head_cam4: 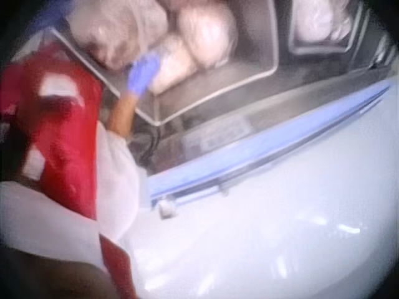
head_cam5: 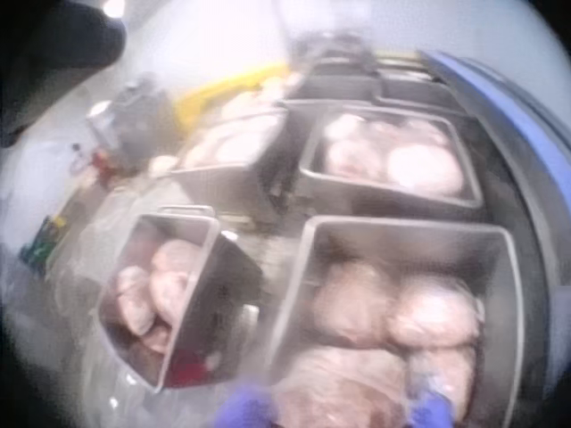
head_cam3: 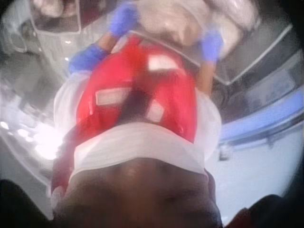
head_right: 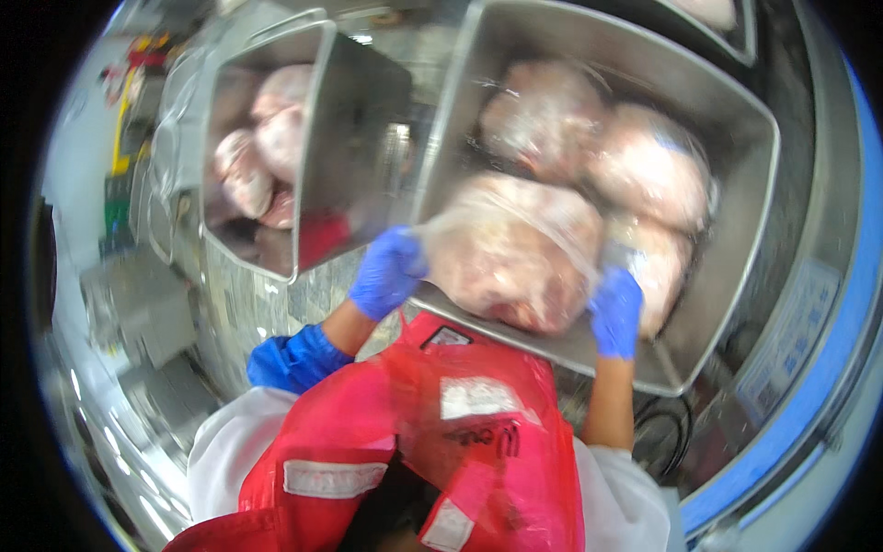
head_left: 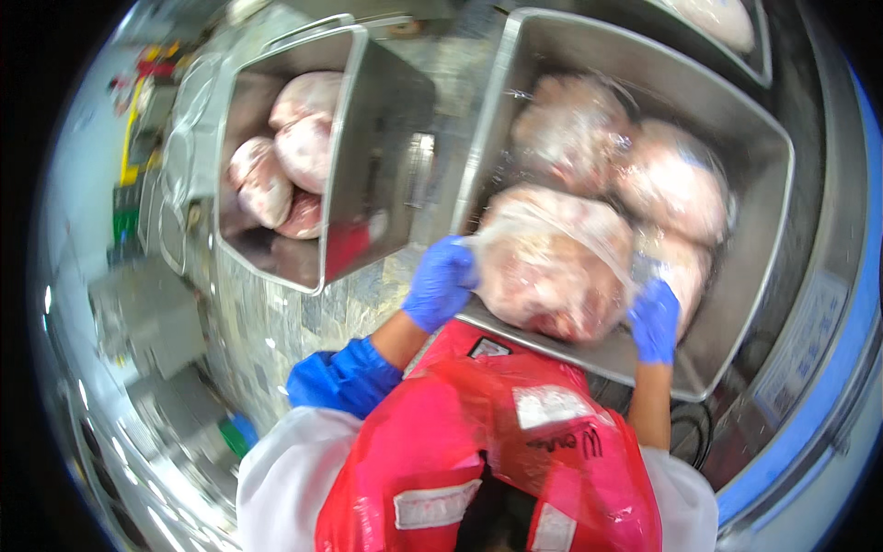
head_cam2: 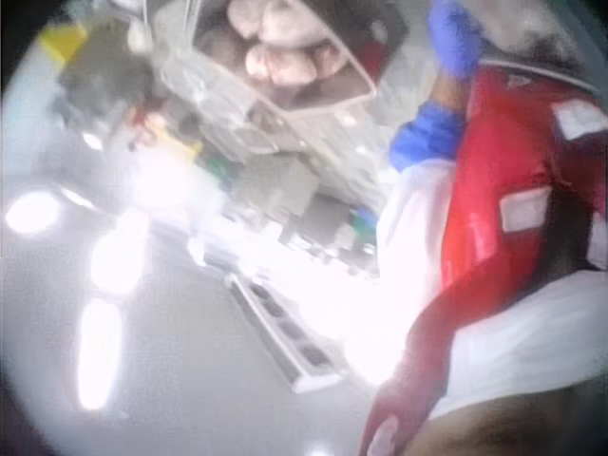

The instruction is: The person uses a knife to trim fat and connective tissue from large raw meat pieces in a stainless steel tray. They remove trimmed pieces and place them into a nearby container, then continue trimming additional meat pieces.

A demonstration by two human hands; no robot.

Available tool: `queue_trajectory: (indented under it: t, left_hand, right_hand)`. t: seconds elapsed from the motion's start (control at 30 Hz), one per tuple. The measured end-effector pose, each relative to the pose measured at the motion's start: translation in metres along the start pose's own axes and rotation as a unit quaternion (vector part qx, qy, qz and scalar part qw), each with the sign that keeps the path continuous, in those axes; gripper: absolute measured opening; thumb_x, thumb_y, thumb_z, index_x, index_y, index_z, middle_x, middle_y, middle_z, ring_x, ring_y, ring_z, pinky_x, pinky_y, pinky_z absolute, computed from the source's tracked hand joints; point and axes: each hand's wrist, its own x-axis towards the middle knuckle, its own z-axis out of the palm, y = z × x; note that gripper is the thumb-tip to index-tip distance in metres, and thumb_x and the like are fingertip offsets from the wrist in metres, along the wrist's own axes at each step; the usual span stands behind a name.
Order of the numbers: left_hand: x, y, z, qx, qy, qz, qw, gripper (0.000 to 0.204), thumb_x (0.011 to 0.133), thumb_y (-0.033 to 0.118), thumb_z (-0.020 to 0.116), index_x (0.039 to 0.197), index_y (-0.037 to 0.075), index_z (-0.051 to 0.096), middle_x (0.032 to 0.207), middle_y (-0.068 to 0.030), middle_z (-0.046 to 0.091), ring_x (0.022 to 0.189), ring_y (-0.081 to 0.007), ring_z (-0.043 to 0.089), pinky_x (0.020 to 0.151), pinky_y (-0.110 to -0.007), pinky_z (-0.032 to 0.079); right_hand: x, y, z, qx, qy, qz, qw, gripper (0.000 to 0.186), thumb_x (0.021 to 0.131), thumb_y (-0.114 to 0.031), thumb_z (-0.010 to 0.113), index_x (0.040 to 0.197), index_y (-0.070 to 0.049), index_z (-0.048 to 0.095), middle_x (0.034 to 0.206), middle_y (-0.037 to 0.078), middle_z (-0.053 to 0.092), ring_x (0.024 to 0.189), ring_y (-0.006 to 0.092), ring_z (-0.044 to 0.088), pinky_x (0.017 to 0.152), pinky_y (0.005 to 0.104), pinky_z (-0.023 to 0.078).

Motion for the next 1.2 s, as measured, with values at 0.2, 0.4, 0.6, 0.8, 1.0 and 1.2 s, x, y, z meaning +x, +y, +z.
queue_trajectory:
  t: [0.2,0.4,0.6,0.8,1.0,1.2]
  left_hand:
    - [-0.031,0.015,0.008,-0.1,-0.048,-0.027,0.993,0.013,0.072,0.005,0.051,0.065,0.013,0.044,0.059,0.0031,0.037,0.046,-0.0083,0.031,0.043,-0.023,0.025]
    - [-0.076,0.071,-0.026,-0.168,-0.121,0.056,0.977,0.013,0.072,0.005,0.051,0.065,0.013,0.043,0.057,0.0036,0.034,0.046,-0.0086,0.029,0.044,-0.023,0.025]
    - [-0.143,0.164,-0.111,-0.184,-0.177,0.151,0.955,0.016,0.074,0.007,0.051,0.064,0.013,0.041,0.057,0.0038,0.034,0.047,-0.0075,0.029,0.045,-0.024,0.026]
    - [-0.19,0.238,-0.226,-0.135,-0.133,0.295,0.936,0.013,0.074,0.008,0.048,0.065,0.012,0.039,0.056,0.0042,0.03,0.048,-0.0103,0.028,0.049,-0.026,0.028]
    - [-0.22,0.276,-0.329,-0.143,0.022,0.363,0.921,0.019,0.073,0.01,0.051,0.063,0.014,0.035,0.055,0.0037,0.028,0.047,-0.009,0.026,0.049,-0.025,0.026]
    - [-0.191,0.273,-0.391,-0.253,0.152,0.351,0.889,0.014,0.072,0.006,0.051,0.066,0.014,0.042,0.055,0.0035,0.032,0.047,-0.0095,0.03,0.049,-0.025,0.028]
  right_hand:
    - [-0.057,-0.095,0.014,0.119,0.025,-0.011,0.993,0.02,0.081,-0.01,0.045,0.062,-0.014,0.038,0.056,-0.004,0.03,0.046,0.0075,0.028,0.043,0.0225,0.025]
    - [-0.092,-0.156,0.088,0.127,-0.069,-0.104,0.984,0.022,0.08,-0.014,0.047,0.062,-0.014,0.033,0.058,-0.004,0.025,0.047,0.0073,0.024,0.045,0.0239,0.022]
    - [-0.122,-0.191,0.233,0.149,-0.187,-0.153,0.959,0.017,0.077,-0.009,0.045,0.064,-0.015,0.035,0.059,-0.005,0.026,0.048,0.0073,0.026,0.047,0.0236,0.023]
    - [-0.126,-0.182,0.428,0.079,-0.277,-0.149,0.946,0.011,0.073,-0.007,0.042,0.066,-0.015,0.039,0.059,-0.005,0.029,0.049,0.0077,0.028,0.048,0.0238,0.025]
    - [-0.101,-0.117,0.614,0.045,-0.395,-0.039,0.917,0.017,0.081,-0.01,0.045,0.066,-0.016,0.042,0.056,-0.005,0.031,0.047,0.0085,0.031,0.049,0.0266,0.029]
    - [-0.02,0.03,0.714,0.007,-0.365,0.101,0.926,0.011,0.08,-0.012,0.049,0.069,-0.013,0.048,0.057,-0.003,0.037,0.048,0.0115,0.038,0.05,0.0302,0.035]
